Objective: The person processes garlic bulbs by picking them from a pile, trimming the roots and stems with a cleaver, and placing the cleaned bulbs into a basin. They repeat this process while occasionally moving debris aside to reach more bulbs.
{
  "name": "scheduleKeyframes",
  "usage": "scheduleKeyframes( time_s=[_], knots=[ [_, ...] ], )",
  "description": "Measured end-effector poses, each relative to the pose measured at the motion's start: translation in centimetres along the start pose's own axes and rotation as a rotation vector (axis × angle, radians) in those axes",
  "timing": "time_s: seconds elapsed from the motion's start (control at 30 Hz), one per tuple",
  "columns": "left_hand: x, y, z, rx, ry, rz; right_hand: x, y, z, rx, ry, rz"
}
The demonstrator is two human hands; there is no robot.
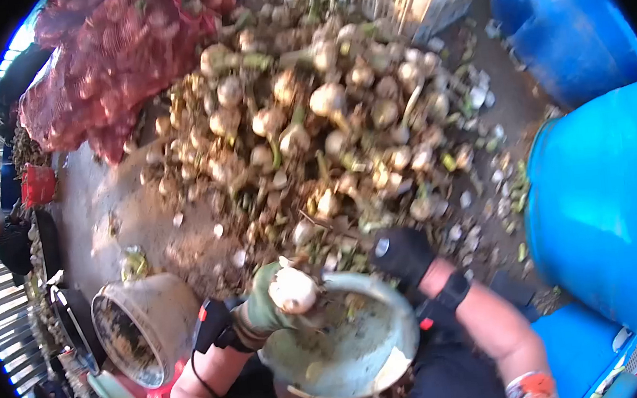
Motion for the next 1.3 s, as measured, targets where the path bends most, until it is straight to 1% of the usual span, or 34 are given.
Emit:
scheduleKeyframes(
  time_s=[0.03,0.07,0.1,0.13,0.17,0.2,0.23,0.3,0.37,0.4,0.43,0.47,0.5,0.57,0.6,0.63,0.7,0.73,0.77,0.8,0.83,0.87,0.9,0.93,0.97,1.0,1.03,1.1,1.17,1.2,1.23,1.27,1.3],
  knots=[
    [1.1,-1.0,1.1,-0.151,-0.113,-0.105,0.0,-0.7,-0.2,0.039,-0.005,0.006],
    [1.7,-0.9,0.0,-0.296,-0.115,-0.145,-0.6,-0.1,-1.5,0.415,0.327,-0.009],
    [1.5,-0.6,-0.4,-0.443,-0.118,-0.152,0.2,2.3,-0.7,0.016,-0.097,0.102],
    [1.9,-0.1,0.7,-0.685,-0.134,-0.123,0.3,2.1,0.6,0.277,-0.074,0.22],
    [2.4,0.7,1.6,-1.091,-0.129,-0.018,0.3,-2.0,5.3,0.615,-0.08,0.145],
    [2.9,-0.2,1.9,-0.967,-0.007,-0.065,0.0,-0.1,3.5,0.662,0.099,0.156],
    [3.3,-1.1,1.4,-0.847,0.11,-0.138,-0.2,-1.3,6.2,1.133,0.238,0.133],
    [3.8,-1.4,1.8,-0.705,0.125,-0.162,0.1,-4.7,12.6,1.753,0.223,0.082],
    [3.2,-0.8,1.3,-0.854,0.148,-0.135,-0.5,2.2,3.0,1.292,-0.006,0.139],
    [2.6,-0.3,0.2,-0.794,0.166,-0.121,-0.5,2.7,1.0,1.29,-0.014,0.133],
    [2.3,0.1,-0.7,-0.732,0.182,-0.107,-0.5,2.9,0.4,1.515,-0.038,0.202],
    [2.8,-0.4,3.3,-0.793,-0.068,-0.066,-0.9,3.2,-0.1,1.738,-0.063,0.276],
    [2.7,0.0,2.9,-0.89,-0.006,0.039,-1.1,2.6,-0.1,1.737,-0.071,0.272],
    [2.2,-0.2,6.1,-0.98,0.122,0.347,-1.1,1.0,-0.9,1.18,0.099,0.132],
    [1.7,-0.1,6.7,-0.919,-0.204,0.06,-1.2,0.7,-3.1,1.051,0.213,-0.054],
    [1.1,1.0,4.6,-0.914,-0.202,0.062,-1.0,0.7,-3.7,1.052,0.208,-0.058],
    [0.2,2.5,2.8,-0.503,-0.261,0.069,-0.5,1.0,-2.9,0.908,0.034,0.076],
    [-0.2,2.0,4.5,-0.466,-0.266,0.029,-0.8,0.7,-2.1,0.911,0.031,0.073],
    [0.0,2.2,4.3,-0.463,-0.268,0.027,-1.1,-0.7,-0.5,0.836,0.018,0.01],
    [0.2,2.0,3.8,-0.442,-0.238,-0.041,-1.3,-2.4,1.1,0.763,0.006,-0.047],
    [0.0,1.7,3.9,-0.425,-0.215,-0.116,-1.2,-3.3,2.7,0.608,0.037,0.084],
    [0.2,0.4,6.0,-0.364,-0.216,-0.141,-1.2,-4.5,3.3,0.391,-0.119,-0.107],
    [0.4,-0.1,6.0,-0.348,-0.182,-0.134,-1.5,-5.0,3.7,0.349,-0.284,-0.246],
    [0.0,0.2,2.6,-0.112,-0.091,-0.278,-2.1,-5.7,5.8,0.266,-0.341,-0.178],
    [-0.7,0.0,5.6,-0.11,-0.241,-0.204,-2.8,-6.1,5.8,0.394,-0.194,-0.122],
    [-0.7,0.1,4.3,-0.06,-0.116,-0.337,-3.1,-5.9,6.2,0.422,-0.19,-0.147],
    [-1.2,1.1,3.0,-0.223,-0.239,-0.325,-3.3,-5.4,6.5,0.448,-0.184,-0.178],
    [-1.3,1.8,-0.7,-0.228,-0.137,-0.382,-2.6,-0.1,5.1,0.122,0.055,0.294],
    [-1.6,2.5,-2.2,-0.157,-0.092,-0.308,-3.8,1.4,1.3,0.072,0.125,0.277],
    [-1.6,3.5,-1.7,-0.059,-0.133,-0.079,-4.2,1.1,0.2,0.158,0.178,0.237],
    [-2.1,5.4,-1.7,-0.233,-0.194,0.225,-4.5,0.8,-0.8,0.243,0.238,0.196],
    [-2.3,5.9,-1.5,0.126,0.059,0.333,-4.6,0.2,-1.4,0.215,0.243,0.184],
    [-2.7,6.6,0.2,0.488,0.316,0.435,-4.3,-0.6,-1.7,0.184,0.247,0.169]
  ],
)
Point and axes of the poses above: each hand's wrist, its own x-axis towards the middle knuckle, its own y-axis out of the palm, z = x × y, the point moved 8 cm from there along x, towards the middle knuckle, and after that the axes turned 5 degrees about x, right-handed, at the moved point
